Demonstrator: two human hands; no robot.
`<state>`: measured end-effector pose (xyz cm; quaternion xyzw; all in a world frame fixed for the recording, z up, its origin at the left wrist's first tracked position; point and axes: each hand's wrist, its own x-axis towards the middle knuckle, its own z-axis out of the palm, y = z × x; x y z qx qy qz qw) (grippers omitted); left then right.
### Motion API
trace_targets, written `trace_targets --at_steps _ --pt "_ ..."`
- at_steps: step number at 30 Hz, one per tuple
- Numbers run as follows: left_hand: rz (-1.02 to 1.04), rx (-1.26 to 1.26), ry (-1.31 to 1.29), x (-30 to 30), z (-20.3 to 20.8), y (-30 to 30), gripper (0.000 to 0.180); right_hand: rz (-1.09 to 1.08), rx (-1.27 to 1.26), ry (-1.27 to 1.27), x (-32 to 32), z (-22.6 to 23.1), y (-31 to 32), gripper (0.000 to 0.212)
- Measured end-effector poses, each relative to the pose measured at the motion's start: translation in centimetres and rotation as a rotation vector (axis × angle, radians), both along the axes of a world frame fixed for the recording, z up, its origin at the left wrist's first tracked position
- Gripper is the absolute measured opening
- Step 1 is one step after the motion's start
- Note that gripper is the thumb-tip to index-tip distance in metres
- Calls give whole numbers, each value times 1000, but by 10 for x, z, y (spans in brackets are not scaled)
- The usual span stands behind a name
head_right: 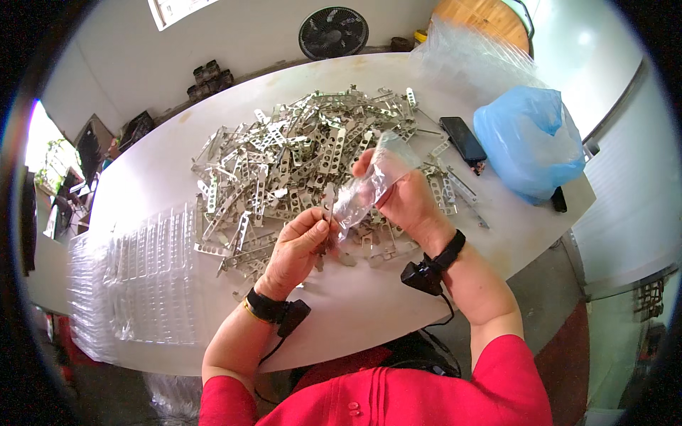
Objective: Sorting small metal components and placing them into a plastic bag.
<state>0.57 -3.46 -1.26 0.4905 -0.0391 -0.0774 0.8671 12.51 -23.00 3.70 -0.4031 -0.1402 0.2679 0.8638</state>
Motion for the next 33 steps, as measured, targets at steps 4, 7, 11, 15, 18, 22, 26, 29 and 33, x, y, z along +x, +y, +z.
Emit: trace_targets --at_steps 4,7,11,15,18,22,26,29,33 --pt "161 60 -70 2 -3 -1 14 137 49 -8 3 2 -1 64" --pt "229 137 -89 2 -4 0 14 181 40 -116 -7 -2 6 69" --pt "320 236 -97 3 -6 -4 13 215 -34 -226 -10 -7 8 76" --pt "335 262 -134 4 -7 -6 13 91 -346 -315 -15 -11 5 43" --pt "317 312 -152 2 -7 -8 15 -15 -384 -364 -16 -22 7 22" --pt "309 354 -167 1 -3 -8 15 -173 -399 -398 -16 -21 4 14" --pt "308 262 -74 -1 0 -10 17 -197 -370 -394 -10 -28 -7 14" --pt "321 227 -35 -1 2 -9 19 -234 -323 -396 -6 -25 -10 13" --pt "274 164 -15 0 2 -10 19 -289 -306 -412 1 -33 -13 13"
